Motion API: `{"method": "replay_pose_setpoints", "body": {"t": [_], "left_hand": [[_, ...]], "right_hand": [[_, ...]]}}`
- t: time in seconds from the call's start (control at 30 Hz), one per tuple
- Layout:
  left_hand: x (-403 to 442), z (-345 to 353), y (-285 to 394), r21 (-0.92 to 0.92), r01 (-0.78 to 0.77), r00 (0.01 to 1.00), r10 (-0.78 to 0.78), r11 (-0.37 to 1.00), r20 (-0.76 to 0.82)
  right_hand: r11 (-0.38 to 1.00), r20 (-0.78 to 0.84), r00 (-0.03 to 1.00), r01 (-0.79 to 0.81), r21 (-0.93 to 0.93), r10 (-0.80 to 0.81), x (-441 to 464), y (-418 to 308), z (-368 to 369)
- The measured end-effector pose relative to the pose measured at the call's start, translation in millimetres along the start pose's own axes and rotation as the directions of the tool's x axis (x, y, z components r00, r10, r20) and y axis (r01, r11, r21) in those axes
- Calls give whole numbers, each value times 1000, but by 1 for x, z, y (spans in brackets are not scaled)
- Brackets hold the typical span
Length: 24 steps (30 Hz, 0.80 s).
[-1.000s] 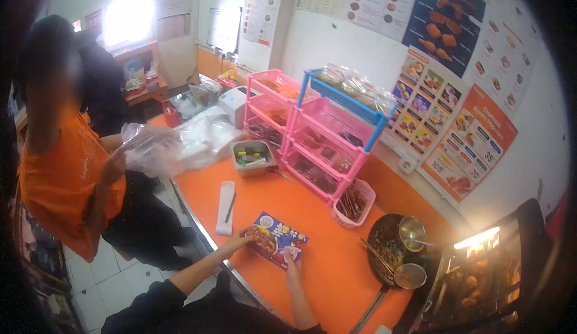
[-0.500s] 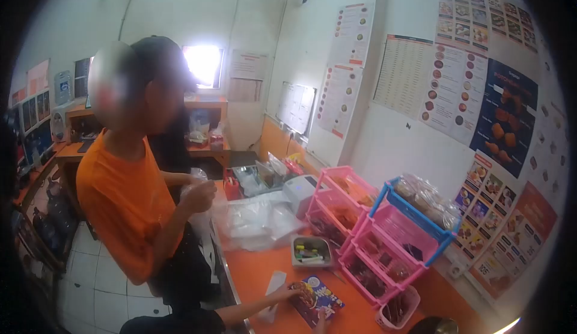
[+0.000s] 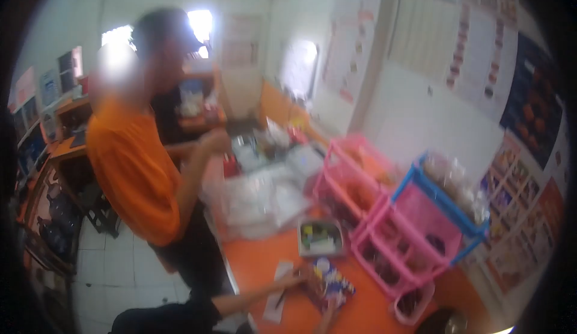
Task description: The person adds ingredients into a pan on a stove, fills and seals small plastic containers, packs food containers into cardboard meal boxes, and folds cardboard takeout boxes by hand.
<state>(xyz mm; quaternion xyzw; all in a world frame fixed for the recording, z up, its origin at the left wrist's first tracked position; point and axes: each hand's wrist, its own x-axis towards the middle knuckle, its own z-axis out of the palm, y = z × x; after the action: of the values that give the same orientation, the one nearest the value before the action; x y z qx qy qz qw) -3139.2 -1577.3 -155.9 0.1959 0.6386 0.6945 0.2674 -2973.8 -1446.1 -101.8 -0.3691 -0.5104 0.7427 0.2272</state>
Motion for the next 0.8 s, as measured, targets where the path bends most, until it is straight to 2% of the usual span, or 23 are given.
{"method": "replay_pose_setpoints", "body": {"t": [0.1, 0.13, 0.17, 0.23, 0.3, 0.33, 0.4, 0.43, 0.53, 0.7, 0.8], "left_hand": [[-3, -30, 25, 23, 101, 973, -104, 995, 207], [-9, -40, 38, 26, 133, 966, -135, 991, 222], [-25, -49, 78, 110, 158, 981, -169, 981, 97], [-43, -68, 103, 10, 108, 992, -109, 994, 61], [-59, -81, 92, 91, -79, 996, 83, 993, -44], [-67, -89, 85, 254, -115, 993, 119, 960, 0], [-83, -100, 77, 550, -203, 979, 174, 810, 105], [-91, -101, 75, 593, -234, 971, 159, 771, 176], [-106, -95, 67, 756, -325, 945, 224, 568, 238], [-111, -91, 63, 794, -304, 952, 189, 526, 240], [-109, -93, 63, 795, -302, 953, 179, 526, 243]], "right_hand": [[999, -60, 998, 3, -42, -5, -15, -10, 7], [999, 11, 999, 40, -7, -40, -32, -28, 15], [1000, -16, 1000, 18, 0, -18, -27, -24, 15], [1000, -117, 993, -24, -6, 23, -24, -24, 20], [999, -206, 978, -45, -22, 40, -27, -29, 28], [999, -221, 975, -42, -25, 36, -26, -27, 27], [1000, -148, 989, 24, 5, -23, -15, -11, 16], [999, -151, 988, 31, 19, -28, -13, -7, 13], [998, -161, 986, 57, 41, -49, -9, -1, 7], [996, -165, 982, 93, 12, -90, -4, 6, 3], [995, -135, 988, 79, 55, -71, -10, -3, 9]]}}
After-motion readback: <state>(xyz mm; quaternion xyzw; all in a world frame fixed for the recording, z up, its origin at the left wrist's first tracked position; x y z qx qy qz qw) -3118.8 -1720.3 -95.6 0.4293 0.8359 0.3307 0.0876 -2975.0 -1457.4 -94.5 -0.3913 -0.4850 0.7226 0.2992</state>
